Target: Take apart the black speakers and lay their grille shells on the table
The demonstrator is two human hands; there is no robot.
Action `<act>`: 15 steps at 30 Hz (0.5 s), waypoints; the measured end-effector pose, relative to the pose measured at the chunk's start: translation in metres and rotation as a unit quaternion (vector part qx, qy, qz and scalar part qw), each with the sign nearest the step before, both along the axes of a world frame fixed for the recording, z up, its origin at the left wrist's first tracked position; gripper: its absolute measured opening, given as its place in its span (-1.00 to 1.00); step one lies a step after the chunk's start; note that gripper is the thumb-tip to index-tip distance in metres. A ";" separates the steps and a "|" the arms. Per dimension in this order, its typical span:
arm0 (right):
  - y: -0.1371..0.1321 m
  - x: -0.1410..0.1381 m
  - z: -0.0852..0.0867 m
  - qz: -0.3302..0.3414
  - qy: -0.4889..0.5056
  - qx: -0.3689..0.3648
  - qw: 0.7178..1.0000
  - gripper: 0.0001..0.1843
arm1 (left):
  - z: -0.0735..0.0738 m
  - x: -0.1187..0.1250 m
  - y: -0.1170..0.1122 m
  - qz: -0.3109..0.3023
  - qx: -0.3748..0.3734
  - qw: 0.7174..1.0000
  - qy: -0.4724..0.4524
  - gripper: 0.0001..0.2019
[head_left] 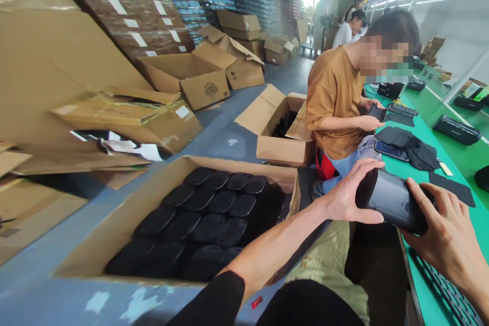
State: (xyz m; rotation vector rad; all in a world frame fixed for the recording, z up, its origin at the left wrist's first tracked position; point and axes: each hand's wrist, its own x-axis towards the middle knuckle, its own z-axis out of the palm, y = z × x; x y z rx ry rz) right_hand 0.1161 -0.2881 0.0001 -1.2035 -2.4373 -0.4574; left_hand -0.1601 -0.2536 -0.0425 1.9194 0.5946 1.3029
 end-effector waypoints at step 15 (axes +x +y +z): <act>-0.022 0.052 -0.019 -0.035 0.445 -0.328 0.832 0.20 | -0.012 -0.005 -0.001 -0.048 -0.169 0.972 -0.155 -0.04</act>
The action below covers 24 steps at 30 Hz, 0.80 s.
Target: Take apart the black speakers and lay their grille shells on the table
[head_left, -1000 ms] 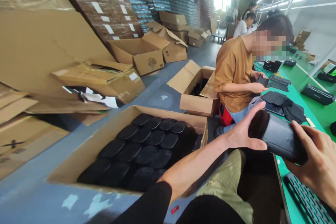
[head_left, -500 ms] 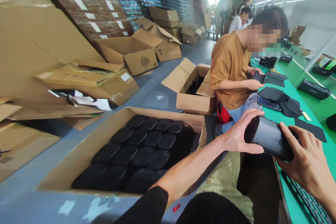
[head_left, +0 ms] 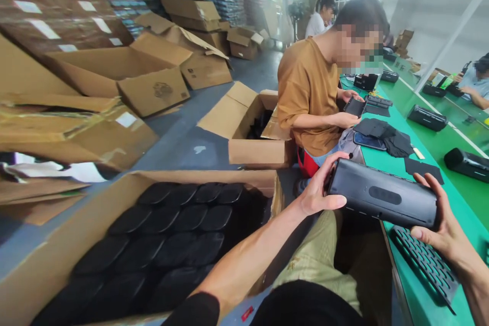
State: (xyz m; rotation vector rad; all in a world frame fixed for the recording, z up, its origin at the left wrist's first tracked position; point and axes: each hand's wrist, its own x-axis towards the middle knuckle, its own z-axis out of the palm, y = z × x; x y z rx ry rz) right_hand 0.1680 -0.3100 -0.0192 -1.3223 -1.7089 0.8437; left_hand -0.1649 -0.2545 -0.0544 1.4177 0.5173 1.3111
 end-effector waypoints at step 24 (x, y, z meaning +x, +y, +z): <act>-0.008 -0.010 0.002 -0.112 0.065 -0.099 0.987 -0.08 | -0.005 0.021 0.009 0.010 -0.095 0.995 0.006 -0.20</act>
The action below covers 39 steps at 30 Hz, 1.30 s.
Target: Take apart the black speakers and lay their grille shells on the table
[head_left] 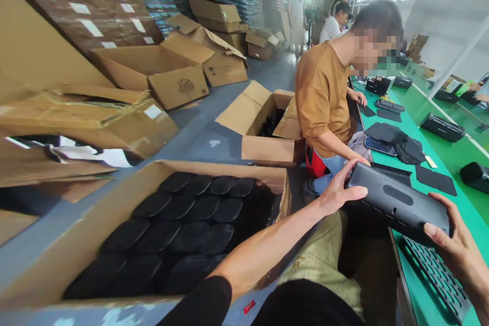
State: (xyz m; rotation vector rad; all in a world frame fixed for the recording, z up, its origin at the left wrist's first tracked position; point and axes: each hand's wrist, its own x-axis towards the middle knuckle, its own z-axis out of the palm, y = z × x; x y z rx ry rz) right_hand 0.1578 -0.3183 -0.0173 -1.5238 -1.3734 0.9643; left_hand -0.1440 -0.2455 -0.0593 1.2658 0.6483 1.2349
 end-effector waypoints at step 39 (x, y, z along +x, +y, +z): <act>0.054 -0.006 0.002 -0.191 0.327 0.100 0.920 -0.27 | 0.006 0.146 -0.007 -0.010 -0.053 0.995 -0.082 0.03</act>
